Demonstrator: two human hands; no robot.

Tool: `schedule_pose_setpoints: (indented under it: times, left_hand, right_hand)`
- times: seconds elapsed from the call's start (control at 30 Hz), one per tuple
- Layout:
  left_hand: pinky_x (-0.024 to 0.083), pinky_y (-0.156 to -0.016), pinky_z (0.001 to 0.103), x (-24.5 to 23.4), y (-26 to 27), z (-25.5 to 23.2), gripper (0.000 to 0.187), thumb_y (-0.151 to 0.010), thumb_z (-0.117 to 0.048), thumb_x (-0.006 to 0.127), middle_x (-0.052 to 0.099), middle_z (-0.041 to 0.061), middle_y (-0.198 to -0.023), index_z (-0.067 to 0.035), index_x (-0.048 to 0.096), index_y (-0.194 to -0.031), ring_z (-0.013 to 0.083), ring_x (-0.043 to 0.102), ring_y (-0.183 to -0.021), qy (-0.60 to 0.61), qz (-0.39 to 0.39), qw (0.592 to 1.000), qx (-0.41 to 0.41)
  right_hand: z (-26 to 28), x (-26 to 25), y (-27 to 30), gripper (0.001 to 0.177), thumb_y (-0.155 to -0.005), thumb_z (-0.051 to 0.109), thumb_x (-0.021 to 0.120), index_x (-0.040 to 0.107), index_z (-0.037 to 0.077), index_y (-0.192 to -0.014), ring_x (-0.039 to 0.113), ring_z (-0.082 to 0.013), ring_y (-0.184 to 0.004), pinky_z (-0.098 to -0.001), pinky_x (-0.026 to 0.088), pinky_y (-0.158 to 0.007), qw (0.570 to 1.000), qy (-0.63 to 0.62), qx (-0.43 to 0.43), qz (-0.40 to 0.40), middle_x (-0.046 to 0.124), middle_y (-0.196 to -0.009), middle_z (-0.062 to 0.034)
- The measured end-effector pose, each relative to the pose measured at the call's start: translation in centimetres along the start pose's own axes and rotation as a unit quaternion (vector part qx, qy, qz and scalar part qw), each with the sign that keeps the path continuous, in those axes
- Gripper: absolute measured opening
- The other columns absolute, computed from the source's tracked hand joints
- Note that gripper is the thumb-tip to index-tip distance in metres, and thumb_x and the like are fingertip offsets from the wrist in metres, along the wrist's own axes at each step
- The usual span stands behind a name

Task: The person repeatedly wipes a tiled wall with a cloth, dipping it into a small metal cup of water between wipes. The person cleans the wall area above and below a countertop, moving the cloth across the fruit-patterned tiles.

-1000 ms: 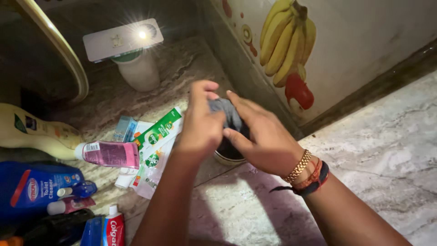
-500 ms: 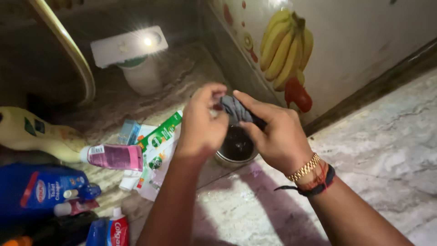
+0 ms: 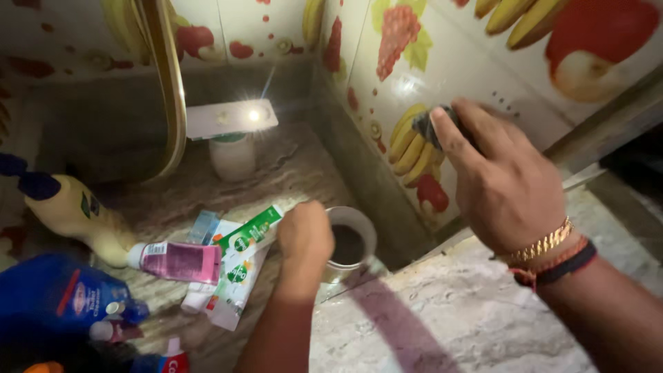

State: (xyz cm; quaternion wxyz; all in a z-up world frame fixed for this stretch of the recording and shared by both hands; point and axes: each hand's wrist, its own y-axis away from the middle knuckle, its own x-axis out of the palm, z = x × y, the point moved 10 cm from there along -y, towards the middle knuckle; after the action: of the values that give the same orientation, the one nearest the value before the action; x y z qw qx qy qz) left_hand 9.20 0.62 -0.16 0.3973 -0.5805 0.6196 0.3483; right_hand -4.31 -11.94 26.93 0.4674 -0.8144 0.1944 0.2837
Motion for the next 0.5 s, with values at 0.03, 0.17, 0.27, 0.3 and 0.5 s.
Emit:
schedule_pose_setpoints:
  times: [0.03, 0.17, 0.27, 0.3, 0.5]
  left_hand:
    - [0.06, -0.078, 0.046, -0.7, -0.1, 0.9, 0.012, -0.081, -0.008, 0.07, 0.075, 0.022, -0.096, -0.007, 0.08, -0.088, 0.0385, 0.074, -0.093, -0.004, -0.011, 1.0, -0.024]
    - [0.061, -0.075, 0.046, -3.7, 0.2, 4.9, 0.014, -0.086, -0.009, 0.068, 0.077, 0.018, -0.097, -0.01, 0.081, -0.089, 0.0364, 0.075, -0.094, -0.02, -0.05, 0.993, -0.107]
    - [0.061, -0.078, 0.046, -5.7, 0.7, 6.9, 0.015, -0.089, -0.011, 0.066, 0.077, 0.018, -0.101, -0.011, 0.081, -0.093, 0.036, 0.075, -0.097, -0.026, -0.058, 0.986, -0.156]
    - [0.061, -0.079, 0.047, -6.3, 1.0, 7.2, 0.015, -0.09, -0.011, 0.066, 0.077, 0.018, -0.103, -0.011, 0.08, -0.095, 0.0359, 0.074, -0.099, -0.027, -0.057, 0.983, -0.171]
    - [0.049, -0.086, 0.054, -11.3, 3.8, -0.9, 0.031, -0.073, -0.02, 0.071, 0.067, 0.016, -0.106, -0.006, 0.069, -0.101, 0.039, 0.062, -0.104, 0.035, -0.262, 0.964, 0.026]
  right_hand:
    - [0.0, -0.3, -0.9, 0.044, -0.088, -0.003, 0.063, 0.07, 0.006, -0.13, 0.071, -0.0333, -0.108, -0.0388, 0.06, -0.079, 0.999, 0.043, -0.028, 0.0, 0.07, -0.127, -0.0165]
    - [-0.1, -3.1, -3.7, 0.026, -0.1, 0.007, 0.067, 0.075, 0.007, -0.124, 0.067, -0.0297, -0.115, -0.0371, 0.06, -0.082, 0.982, 0.142, -0.111, -0.05, 0.068, -0.129, -0.0124]
    - [-0.2, -5.3, -5.3, 0.025, -0.107, 0.007, 0.056, 0.072, 0.005, -0.126, 0.064, -0.0236, -0.125, -0.033, 0.059, -0.094, 0.962, 0.207, -0.167, -0.065, 0.064, -0.139, -0.0089]
    - [-0.2, -5.6, -5.6, 0.024, -0.11, 0.009, 0.055, 0.072, 0.005, -0.127, 0.063, -0.0213, -0.128, -0.0321, 0.059, -0.098, 0.954, 0.238, -0.175, -0.061, 0.063, -0.141, -0.007]
    - [-4.6, -2.6, -5.0, 0.031, -0.104, 0.008, 0.053, 0.061, -0.003, -0.131, 0.067, -0.0272, -0.095, -0.0377, 0.058, -0.066, 0.951, 0.296, -0.055, 0.069, 0.067, -0.119, -0.0172]
